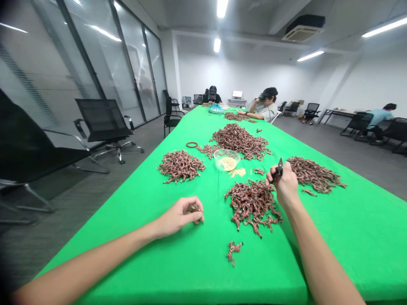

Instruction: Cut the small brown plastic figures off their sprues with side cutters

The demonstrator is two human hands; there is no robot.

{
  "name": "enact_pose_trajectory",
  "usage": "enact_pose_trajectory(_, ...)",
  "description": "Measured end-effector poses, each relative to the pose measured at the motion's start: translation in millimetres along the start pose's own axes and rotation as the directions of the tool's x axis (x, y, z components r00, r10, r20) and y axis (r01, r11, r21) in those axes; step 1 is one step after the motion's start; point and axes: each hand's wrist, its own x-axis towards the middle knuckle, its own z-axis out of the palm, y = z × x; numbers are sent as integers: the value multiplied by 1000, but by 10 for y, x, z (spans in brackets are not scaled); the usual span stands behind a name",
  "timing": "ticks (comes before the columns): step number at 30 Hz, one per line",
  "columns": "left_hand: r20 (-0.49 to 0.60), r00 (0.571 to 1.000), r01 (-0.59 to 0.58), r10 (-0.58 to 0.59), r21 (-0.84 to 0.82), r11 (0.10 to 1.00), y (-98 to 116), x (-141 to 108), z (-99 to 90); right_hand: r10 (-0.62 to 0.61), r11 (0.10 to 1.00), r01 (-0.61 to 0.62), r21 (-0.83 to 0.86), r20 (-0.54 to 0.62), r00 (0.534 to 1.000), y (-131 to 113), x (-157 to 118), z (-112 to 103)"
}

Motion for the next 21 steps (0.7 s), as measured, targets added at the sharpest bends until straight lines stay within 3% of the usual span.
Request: enact_pose_trajectory(21, 1, 1000, 9, -9, 31, 999, 29, -13, -2, 17, 980, -21, -200, -24, 1000, 33, -20, 33)
